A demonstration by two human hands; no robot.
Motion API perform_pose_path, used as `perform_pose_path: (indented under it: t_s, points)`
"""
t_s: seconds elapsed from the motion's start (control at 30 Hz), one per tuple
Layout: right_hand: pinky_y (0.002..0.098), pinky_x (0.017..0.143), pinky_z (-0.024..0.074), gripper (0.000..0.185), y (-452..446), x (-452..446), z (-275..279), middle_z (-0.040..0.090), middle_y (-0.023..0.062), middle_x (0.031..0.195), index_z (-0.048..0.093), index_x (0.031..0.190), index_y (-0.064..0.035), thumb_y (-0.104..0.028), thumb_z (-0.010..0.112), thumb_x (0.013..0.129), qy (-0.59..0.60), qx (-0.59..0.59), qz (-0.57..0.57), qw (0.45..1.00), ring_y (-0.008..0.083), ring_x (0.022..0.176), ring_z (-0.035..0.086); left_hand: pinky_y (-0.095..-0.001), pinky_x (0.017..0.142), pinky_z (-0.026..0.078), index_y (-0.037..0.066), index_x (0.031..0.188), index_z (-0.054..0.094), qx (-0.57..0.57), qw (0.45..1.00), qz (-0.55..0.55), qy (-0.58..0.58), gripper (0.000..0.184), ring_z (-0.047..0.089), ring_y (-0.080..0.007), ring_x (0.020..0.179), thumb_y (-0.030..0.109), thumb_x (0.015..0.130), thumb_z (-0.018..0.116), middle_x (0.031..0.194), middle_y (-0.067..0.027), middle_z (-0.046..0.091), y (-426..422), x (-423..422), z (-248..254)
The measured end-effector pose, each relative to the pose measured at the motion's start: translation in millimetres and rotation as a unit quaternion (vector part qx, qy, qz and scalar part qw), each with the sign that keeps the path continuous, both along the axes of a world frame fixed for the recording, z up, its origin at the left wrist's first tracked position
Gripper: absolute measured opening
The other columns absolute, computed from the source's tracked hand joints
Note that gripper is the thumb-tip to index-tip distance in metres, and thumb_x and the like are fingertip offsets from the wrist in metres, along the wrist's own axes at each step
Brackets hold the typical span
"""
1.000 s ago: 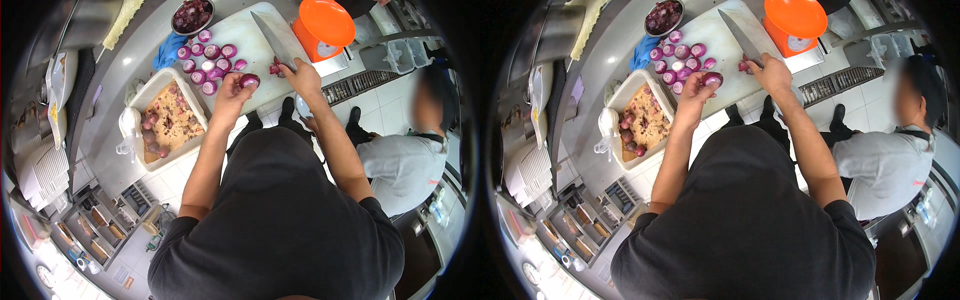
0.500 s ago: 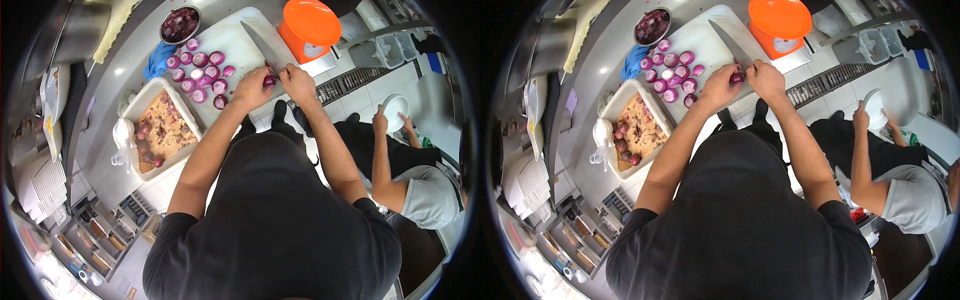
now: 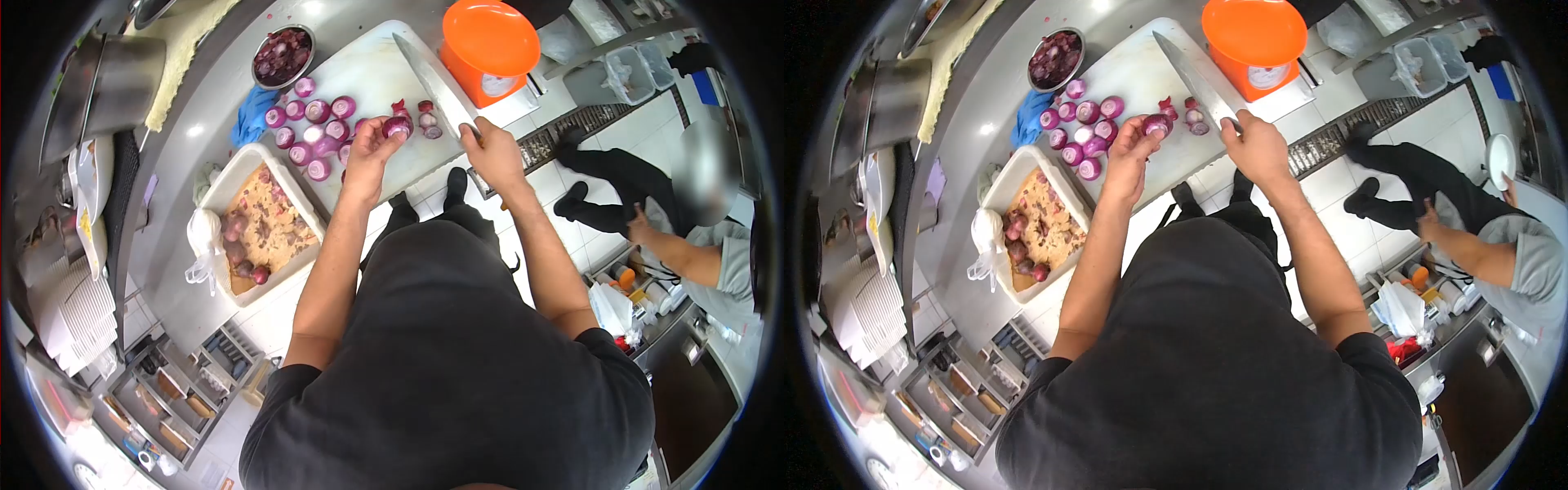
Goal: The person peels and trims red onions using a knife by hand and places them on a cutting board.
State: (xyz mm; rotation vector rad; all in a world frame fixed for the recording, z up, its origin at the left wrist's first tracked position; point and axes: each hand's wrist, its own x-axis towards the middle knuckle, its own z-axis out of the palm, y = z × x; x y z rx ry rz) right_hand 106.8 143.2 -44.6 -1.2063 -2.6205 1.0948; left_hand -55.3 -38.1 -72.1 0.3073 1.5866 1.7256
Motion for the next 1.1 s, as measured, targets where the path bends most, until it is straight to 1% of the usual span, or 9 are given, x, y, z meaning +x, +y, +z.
perform_pose_path:
  t_s: [0.1, 0.3, 0.4, 0.57, 0.7, 0.8, 0.9, 1.0, 1.1]
  points:
    - [0.0514, 0.068, 0.0521, 0.04, -6.3, -2.9, 20.4, 0.069, 0.0226, 0.075, 0.065, 0.095, 0.0001, -0.039, 0.065, 0.104, 0.038, -0.068, 0.006, 0.997, 0.0431, 0.071, 0.069, -0.0324, 0.088, 0.052, 0.01, 0.12, 0.063, 0.05, 0.981, 0.036, -0.186, 0.022, 0.068, -0.0163, 0.095, 0.015, 0.101, 0.073, 0.11, -0.0021, 0.07, -10.7, -7.6, 10.6]
    - [0.05, 0.066, 0.0511, 0.039, -20.4, -9.9, 31.3, 0.067, 0.0239, 0.075, 0.063, 0.095, 0.0007, -0.037, 0.067, 0.103, 0.073, -0.132, 0.027, 0.988, 0.043, 0.069, 0.066, -0.037, 0.083, 0.056, 0.012, 0.118, 0.064, 0.068, 0.952, 0.054, -0.293, 0.023, 0.073, -0.0254, 0.097, 0.027, 0.102, 0.071, 0.109, -0.0078, 0.075, -15.6, -6.8, 21.0]
    - [0.0412, 0.056, 0.0426, 0.041, -25.9, -11.0, 24.8, 0.055, 0.0145, 0.064, 0.056, 0.088, 0.0004, -0.034, 0.069, 0.106, 0.118, -0.087, 0.042, 0.988, 0.0223, 0.056, 0.051, -0.0372, 0.081, 0.056, 0.012, 0.117, 0.066, 0.084, 0.944, 0.06, -0.314, 0.023, 0.073, -0.026, 0.097, 0.028, 0.102, 0.071, 0.109, -0.0082, 0.075, -16.7, -4.2, 23.4]
    - [0.0442, 0.059, 0.0453, 0.038, -32.3, -11.6, 30.3, 0.06, 0.019, 0.07, 0.057, 0.09, 0.0002, -0.032, 0.069, 0.105, 0.151, -0.033, 0.063, 0.986, 0.0339, 0.061, 0.056, -0.0368, 0.081, 0.057, 0.012, 0.117, 0.065, 0.091, 0.935, 0.087, -0.333, 0.022, 0.074, -0.0254, 0.097, 0.028, 0.102, 0.071, 0.107, -0.0078, 0.076, -16.3, 0.8, 26.7]
    - [0.048, 0.062, 0.0479, 0.034, -37.9, -14.9, 42.3, 0.064, 0.022, 0.077, 0.059, 0.092, -0.0001, -0.029, 0.07, 0.105, 0.176, 0.01, 0.087, 0.981, 0.0426, 0.069, 0.062, -0.0364, 0.081, 0.057, 0.012, 0.117, 0.064, 0.068, 0.952, 0.11, -0.278, 0.024, 0.073, -0.0237, 0.095, 0.029, 0.102, 0.073, 0.105, -0.0071, 0.075, -16.5, 4.7, 27.6]
    - [0.0494, 0.064, 0.0493, 0.03, -41.4, -18.3, 40.3, 0.066, 0.0227, 0.081, 0.061, 0.095, 0.0002, -0.027, 0.071, 0.104, 0.204, 0.028, 0.099, 0.974, 0.0456, 0.074, 0.064, -0.0352, 0.081, 0.057, 0.012, 0.117, 0.064, 0.06, 0.956, 0.119, -0.262, 0.027, 0.073, -0.0225, 0.094, 0.032, 0.103, 0.074, 0.104, -0.0062, 0.074, -16.1, 4.5, 27.8]
    - [0.0503, 0.072, 0.0549, 0.032, -41.8, -19.8, 48.5, 0.074, 0.021, 0.099, 0.068, 0.114, -0.0002, -0.03, 0.068, 0.104, 0.139, 0.017, 0.114, 0.984, 0.0422, 0.085, 0.071, -0.0354, 0.078, 0.059, 0.014, 0.116, 0.062, 0.051, 0.961, 0.142, -0.23, 0.026, 0.073, -0.022, 0.087, 0.03, 0.102, 0.077, 0.1, -0.0042, 0.073, -14.1, 8.2, 33.9]
    - [0.0484, 0.066, 0.051, 0.028, -44.5, -23.1, 50.9, 0.069, 0.0224, 0.085, 0.064, 0.099, 0.0007, -0.026, 0.071, 0.103, 0.179, 0.007, 0.109, 0.978, 0.0449, 0.076, 0.066, -0.0351, 0.079, 0.06, 0.013, 0.115, 0.061, 0.045, 0.965, 0.156, -0.205, 0.027, 0.074, -0.0214, 0.088, 0.029, 0.103, 0.078, 0.1, -0.004, 0.072, -14.6, 10.4, 35.1]
    - [0.0481, 0.066, 0.0516, 0.028, -46.0, -24.5, 54.4, 0.07, 0.0226, 0.086, 0.064, 0.101, 0.0008, -0.026, 0.072, 0.103, 0.155, -0.007, 0.12, 0.981, 0.045, 0.078, 0.067, -0.0357, 0.079, 0.061, 0.012, 0.116, 0.061, 0.047, 0.968, 0.164, -0.186, 0.027, 0.074, -0.0209, 0.088, 0.028, 0.103, 0.078, 0.102, -0.0046, 0.072, -14.9, 11.0, 33.4]
